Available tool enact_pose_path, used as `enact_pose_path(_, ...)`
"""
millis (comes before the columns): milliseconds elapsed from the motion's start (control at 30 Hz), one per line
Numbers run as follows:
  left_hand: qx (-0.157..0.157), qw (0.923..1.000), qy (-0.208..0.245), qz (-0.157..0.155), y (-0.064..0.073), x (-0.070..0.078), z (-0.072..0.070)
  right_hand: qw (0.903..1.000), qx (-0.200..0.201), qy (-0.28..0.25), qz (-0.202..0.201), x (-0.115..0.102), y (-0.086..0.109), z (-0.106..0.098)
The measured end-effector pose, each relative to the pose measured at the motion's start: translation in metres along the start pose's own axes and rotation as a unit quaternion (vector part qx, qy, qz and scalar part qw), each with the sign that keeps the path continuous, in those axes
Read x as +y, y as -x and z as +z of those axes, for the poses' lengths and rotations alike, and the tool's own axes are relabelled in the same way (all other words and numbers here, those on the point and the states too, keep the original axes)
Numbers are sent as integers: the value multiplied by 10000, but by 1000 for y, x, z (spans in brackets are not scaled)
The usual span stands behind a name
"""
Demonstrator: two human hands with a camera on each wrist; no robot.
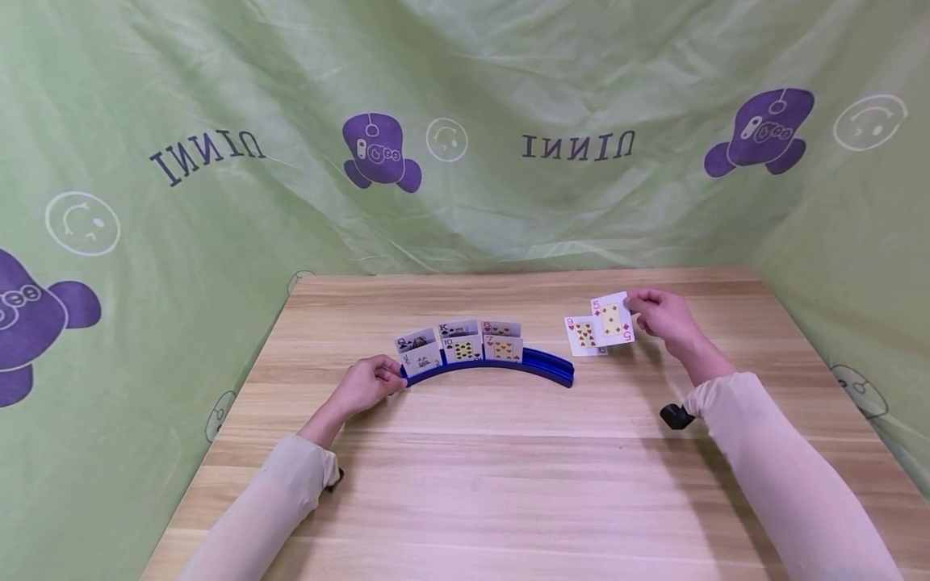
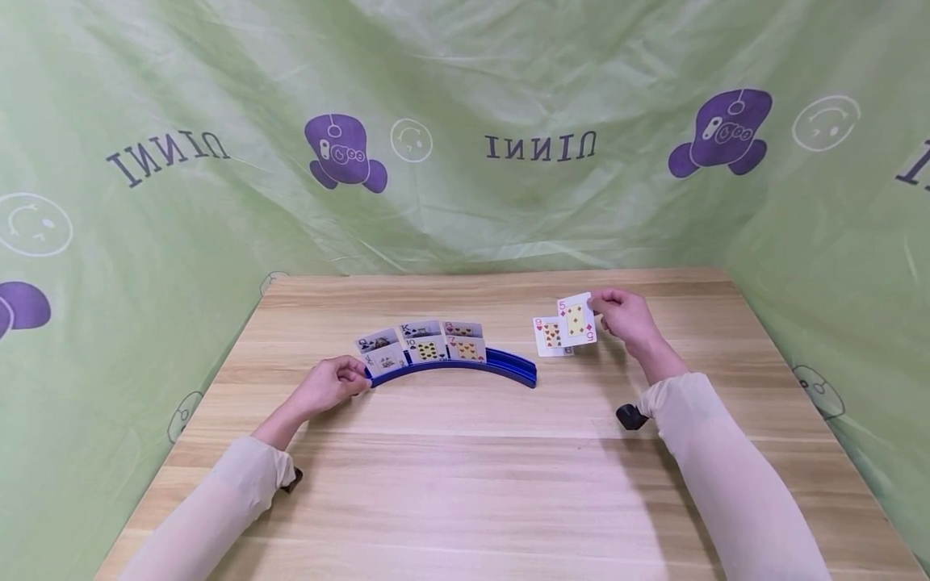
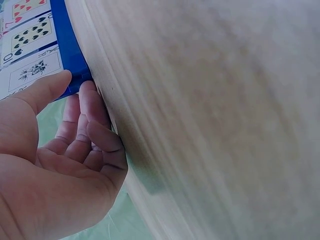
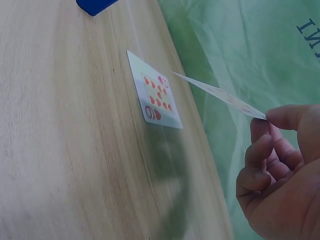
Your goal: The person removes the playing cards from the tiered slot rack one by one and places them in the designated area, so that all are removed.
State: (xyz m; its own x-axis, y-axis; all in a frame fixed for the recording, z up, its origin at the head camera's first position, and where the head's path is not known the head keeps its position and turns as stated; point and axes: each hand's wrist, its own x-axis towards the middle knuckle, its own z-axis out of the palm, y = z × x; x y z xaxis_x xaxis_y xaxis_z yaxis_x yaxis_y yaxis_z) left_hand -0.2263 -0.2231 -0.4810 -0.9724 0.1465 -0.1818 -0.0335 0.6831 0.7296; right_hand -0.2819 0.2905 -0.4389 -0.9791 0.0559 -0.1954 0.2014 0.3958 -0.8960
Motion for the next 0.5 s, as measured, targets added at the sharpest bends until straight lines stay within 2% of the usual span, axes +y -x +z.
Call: enact_pose_path(500, -6, 10000, -29, -84, -1, 0, 0, 9992, 26, 295, 263, 12, -7, -5)
